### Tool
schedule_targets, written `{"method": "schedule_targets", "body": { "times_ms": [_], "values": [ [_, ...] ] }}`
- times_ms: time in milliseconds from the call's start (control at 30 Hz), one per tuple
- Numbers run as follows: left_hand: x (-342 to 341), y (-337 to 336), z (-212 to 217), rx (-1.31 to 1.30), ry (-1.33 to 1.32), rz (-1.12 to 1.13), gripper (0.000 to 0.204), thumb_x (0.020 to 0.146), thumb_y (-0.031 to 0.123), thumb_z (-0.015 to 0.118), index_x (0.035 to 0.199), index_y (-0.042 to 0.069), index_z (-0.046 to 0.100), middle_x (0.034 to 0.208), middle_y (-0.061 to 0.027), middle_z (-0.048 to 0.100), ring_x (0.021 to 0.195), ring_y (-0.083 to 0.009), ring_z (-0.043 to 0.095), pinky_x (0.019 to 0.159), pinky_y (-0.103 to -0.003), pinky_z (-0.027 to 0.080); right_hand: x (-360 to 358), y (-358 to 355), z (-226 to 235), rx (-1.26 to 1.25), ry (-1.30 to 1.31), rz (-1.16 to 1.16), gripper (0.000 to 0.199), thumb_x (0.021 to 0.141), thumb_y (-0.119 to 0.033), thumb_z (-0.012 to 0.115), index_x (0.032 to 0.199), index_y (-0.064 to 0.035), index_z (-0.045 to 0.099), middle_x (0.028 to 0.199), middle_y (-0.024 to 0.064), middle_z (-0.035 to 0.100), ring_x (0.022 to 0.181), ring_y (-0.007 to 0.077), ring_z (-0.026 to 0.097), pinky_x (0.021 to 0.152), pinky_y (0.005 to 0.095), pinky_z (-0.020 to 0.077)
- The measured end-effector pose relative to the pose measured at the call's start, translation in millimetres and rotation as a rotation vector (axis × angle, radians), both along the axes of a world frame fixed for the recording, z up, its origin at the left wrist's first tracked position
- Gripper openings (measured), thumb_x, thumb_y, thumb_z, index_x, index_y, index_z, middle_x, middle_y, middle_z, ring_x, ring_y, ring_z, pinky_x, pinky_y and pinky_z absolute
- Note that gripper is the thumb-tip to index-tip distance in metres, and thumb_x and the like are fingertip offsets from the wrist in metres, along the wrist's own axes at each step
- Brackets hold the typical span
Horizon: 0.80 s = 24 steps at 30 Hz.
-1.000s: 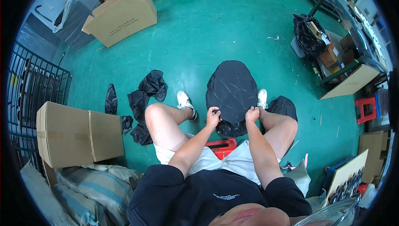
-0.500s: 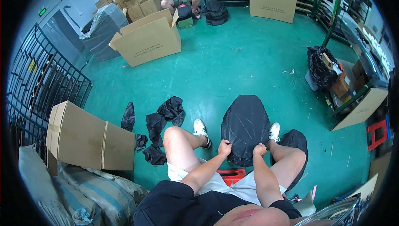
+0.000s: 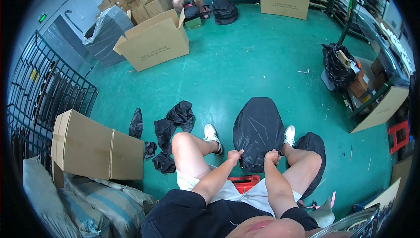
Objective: Organizing and inspecting black fabric covers or bags on a warehouse floor.
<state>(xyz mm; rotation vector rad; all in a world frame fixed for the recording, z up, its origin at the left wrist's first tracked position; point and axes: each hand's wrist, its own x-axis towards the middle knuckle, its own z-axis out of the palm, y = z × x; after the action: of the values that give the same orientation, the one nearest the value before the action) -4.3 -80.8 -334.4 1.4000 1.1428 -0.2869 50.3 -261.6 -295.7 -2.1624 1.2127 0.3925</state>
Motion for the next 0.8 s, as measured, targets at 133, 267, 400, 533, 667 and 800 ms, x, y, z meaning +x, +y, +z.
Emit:
{"method": "schedule_targets", "body": {
  "times_ms": [133, 267, 400, 533, 667, 800],
  "values": [
    [-9.5, 33.5, -10.6, 0.088, 0.013, -0.255, 0.044, 0.083, 0.043, 0.073, 0.078, 0.0, 0.068, 0.079, -0.0134, 0.07, 0.071, -0.0252, 0.065, 0.066, -0.039, 0.05, 2.1, 13.4, -15.8, 0.03, -0.022, 0.179, 0.037, 0.099, -0.035, 0.046, 0.116, -0.0068, 0.063, 0.133, 0.0189, 0.046, 0.112, 0.0439, 0.052, 0.097, 0.054, 0.0421],
    [9.2, -5.9, 33.6, -0.186, 0.043, -0.234, 0.052, 0.089, 0.038, 0.068, 0.125, 0.004, 0.055, 0.133, -0.0188, 0.054, 0.122, -0.037, 0.052, 0.095, -0.063, 0.042, 6.9, -38.1, -92.0, 0.136, -0.229, -0.183, 0.038, 0.096, -0.033, 0.051, 0.111, -0.0011, 0.064, 0.126, 0.0238, 0.048, 0.111, 0.0406, 0.053, 0.095, 0.0531, 0.0413],
    [-4.3, 14.8, 11.9, -0.329, -0.012, -0.157, 0.056, 0.091, 0.027, 0.066, 0.135, 0.003, 0.04, 0.147, -0.0148, 0.04, 0.138, -0.0363, 0.034, 0.105, -0.065, 0.03, 0.9, -19.5, -75.6, 0.011, -0.108, 0.032, 0.031, 0.094, -0.028, 0.051, 0.102, -0.0036, 0.068, 0.124, 0.0219, 0.051, 0.111, 0.0376, 0.053, 0.096, 0.051, 0.0372],
    [-18.4, 34.2, -5.0, -0.375, -0.033, -0.08, 0.032, 0.089, 0.014, 0.067, 0.116, 0.004, 0.053, 0.135, -0.0132, 0.05, 0.127, -0.0343, 0.045, 0.102, -0.062, 0.037, -1.5, 1.6, -48.3, -0.005, -0.037, 0.128, 0.033, 0.094, -0.028, 0.051, 0.103, -0.0013, 0.068, 0.124, 0.0216, 0.052, 0.112, 0.0362, 0.052, 0.097, 0.0504, 0.0368],
    [8.1, -14.1, -29.4, -0.252, -0.103, -0.082, 0.018, 0.087, 0.002, 0.056, 0.104, 0.001, 0.058, 0.121, -0.0147, 0.058, 0.103, -0.0337, 0.062, 0.086, -0.057, 0.052, 25.0, -99.0, -156.5, -0.049, -0.033, 0.256, 0.037, 0.095, -0.029, 0.05, 0.104, 0.0022, 0.067, 0.13, 0.0226, 0.048, 0.114, 0.039, 0.051, 0.098, 0.0507, 0.0369],
    [-4.2, 21.9, -18.8, 0.433, 0.025, 0.224, 0.035, 0.079, 0.019, 0.067, 0.105, -0.003, 0.059, 0.104, -0.0241, 0.062, 0.098, -0.0406, 0.06, 0.088, -0.045, 0.048, 7.1, -12.1, -50.4, 0.098, 0.019, 0.164, 0.035, 0.095, -0.027, 0.049, 0.105, 0.0014, 0.067, 0.134, 0.0223, 0.044, 0.116, 0.041, 0.05, 0.1, 0.0511, 0.0365]
  ]
}}
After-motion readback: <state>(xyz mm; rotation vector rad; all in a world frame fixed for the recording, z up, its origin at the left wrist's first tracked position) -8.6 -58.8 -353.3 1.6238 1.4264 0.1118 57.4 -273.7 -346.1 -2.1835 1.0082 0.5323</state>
